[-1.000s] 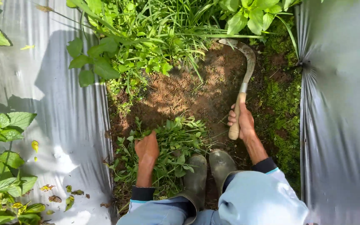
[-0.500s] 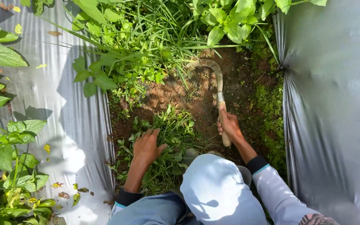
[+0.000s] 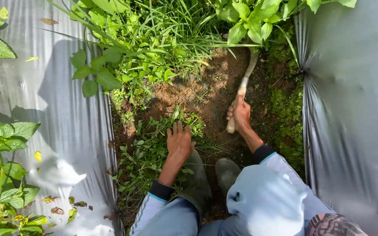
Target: The person uses a sickle to cut weeds and grass growing between rows of plants in a garden. They gather the cut vegetation by hand and place it into a pile on the ground.
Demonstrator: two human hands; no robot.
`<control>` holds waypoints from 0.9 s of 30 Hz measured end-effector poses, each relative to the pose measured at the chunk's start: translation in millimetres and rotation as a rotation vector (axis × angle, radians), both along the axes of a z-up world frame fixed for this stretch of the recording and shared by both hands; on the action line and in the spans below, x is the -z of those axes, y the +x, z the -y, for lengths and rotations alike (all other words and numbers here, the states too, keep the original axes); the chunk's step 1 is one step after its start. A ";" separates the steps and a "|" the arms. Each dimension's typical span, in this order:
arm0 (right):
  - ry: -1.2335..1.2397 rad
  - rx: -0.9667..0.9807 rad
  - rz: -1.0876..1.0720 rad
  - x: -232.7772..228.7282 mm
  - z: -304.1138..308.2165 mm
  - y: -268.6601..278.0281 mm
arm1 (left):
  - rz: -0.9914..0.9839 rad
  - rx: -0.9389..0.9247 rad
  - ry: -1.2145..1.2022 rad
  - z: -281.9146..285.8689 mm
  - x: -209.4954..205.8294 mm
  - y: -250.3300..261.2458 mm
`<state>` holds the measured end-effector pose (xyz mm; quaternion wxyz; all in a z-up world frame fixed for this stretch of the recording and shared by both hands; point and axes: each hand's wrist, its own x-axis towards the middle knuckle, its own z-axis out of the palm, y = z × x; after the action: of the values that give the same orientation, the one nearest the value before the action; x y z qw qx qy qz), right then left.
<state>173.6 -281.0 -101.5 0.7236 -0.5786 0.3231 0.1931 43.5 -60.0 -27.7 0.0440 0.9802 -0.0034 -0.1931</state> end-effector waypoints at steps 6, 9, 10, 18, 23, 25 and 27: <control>-0.061 -0.196 0.009 -6.6 8.7 3.0 | -0.180 -0.138 -0.064 -13.1 25.8 -18.7; 0.003 -0.031 -0.007 21.5 -9.3 18.6 | -0.230 -0.105 -0.019 -18.2 43.5 -29.4; 0.018 -0.060 -0.016 18.3 -12.4 11.9 | -0.256 -0.099 -0.012 -16.2 38.0 -28.3; 0.024 0.007 -0.034 23.9 -21.0 14.8 | -0.334 -0.053 0.000 -18.1 40.5 -21.7; 0.006 -0.097 -0.024 10.5 -25.3 -6.8 | -0.297 -0.059 -0.014 -19.4 49.0 -24.4; 0.007 -0.119 0.014 15.5 -18.1 6.5 | -0.280 -0.060 -0.027 -17.8 61.1 -29.1; 0.011 -0.141 0.038 20.5 -22.0 19.2 | -0.274 -0.062 -0.038 -15.4 59.8 -33.6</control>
<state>192.7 -259.0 -122.0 0.7173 -0.5996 0.2666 0.2342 9.9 -44.6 -87.5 0.0684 0.9432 0.0292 -0.3238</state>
